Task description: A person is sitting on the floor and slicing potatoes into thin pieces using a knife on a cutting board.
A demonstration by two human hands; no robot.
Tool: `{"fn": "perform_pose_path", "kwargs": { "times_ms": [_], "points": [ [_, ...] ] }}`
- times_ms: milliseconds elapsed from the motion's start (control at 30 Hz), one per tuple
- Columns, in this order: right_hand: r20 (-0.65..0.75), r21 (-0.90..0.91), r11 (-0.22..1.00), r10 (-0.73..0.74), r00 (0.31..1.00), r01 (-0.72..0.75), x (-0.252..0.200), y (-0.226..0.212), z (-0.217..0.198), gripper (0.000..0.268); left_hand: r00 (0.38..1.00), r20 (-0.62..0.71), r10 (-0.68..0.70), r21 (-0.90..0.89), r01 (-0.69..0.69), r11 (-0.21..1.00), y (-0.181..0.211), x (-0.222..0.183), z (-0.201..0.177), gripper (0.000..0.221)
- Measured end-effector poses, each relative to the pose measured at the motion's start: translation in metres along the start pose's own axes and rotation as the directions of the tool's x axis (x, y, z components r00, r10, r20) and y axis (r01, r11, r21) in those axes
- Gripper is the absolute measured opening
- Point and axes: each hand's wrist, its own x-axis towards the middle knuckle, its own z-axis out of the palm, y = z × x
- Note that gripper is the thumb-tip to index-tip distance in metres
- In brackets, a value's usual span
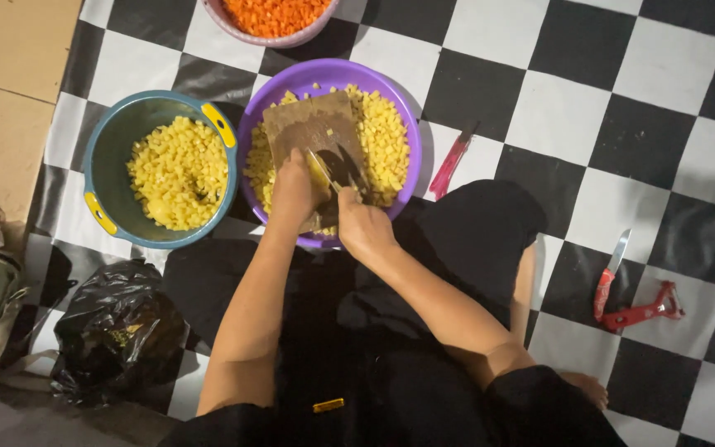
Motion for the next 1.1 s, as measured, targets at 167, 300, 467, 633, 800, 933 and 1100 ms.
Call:
{"fn": "perform_pose_path", "kwargs": {
  "times_ms": [167,300,467,633,800,933,1100],
  "points": [
    [-0.022,0.026,1.0,-0.009,1.0,0.009,-0.021,-0.015,-0.013,0.024,1.0,0.015,-0.014,-0.081,0.015,0.997,-0.005,-0.002,0.004,0.089],
    [-0.056,0.015,1.0,-0.014,0.998,0.015,-0.023,-0.015,-0.007,0.02,1.0,-0.002,-0.022,-0.063,0.022,0.998,-0.009,0.0,0.008,0.089],
    [-0.038,-0.018,1.0,-0.012,0.999,0.012,-0.013,-0.011,-0.003,0.018,1.0,-0.018,-0.014,-0.062,0.013,0.998,-0.003,-0.001,0.003,0.087],
    [-0.046,0.004,1.0,-0.023,0.999,0.023,0.003,-0.006,0.005,0.017,0.999,-0.038,0.004,-0.045,-0.006,0.999,-0.005,-0.001,0.005,0.086],
    [0.107,0.107,0.993,0.027,0.994,-0.039,0.026,-0.005,-0.005,0.022,0.999,-0.018,0.046,-0.077,-0.048,0.996,0.0,-0.003,0.0,0.085],
    [0.15,0.166,0.982,0.066,0.986,-0.091,0.033,0.007,0.011,0.024,0.998,-0.048,0.04,-0.11,-0.045,0.993,-0.008,-0.001,0.009,0.084],
    [0.13,0.138,0.988,0.049,0.99,-0.067,0.014,-0.003,-0.003,0.022,0.986,-0.136,0.097,0.045,-0.092,0.995,-0.034,0.021,0.045,0.058]
  ]
}}
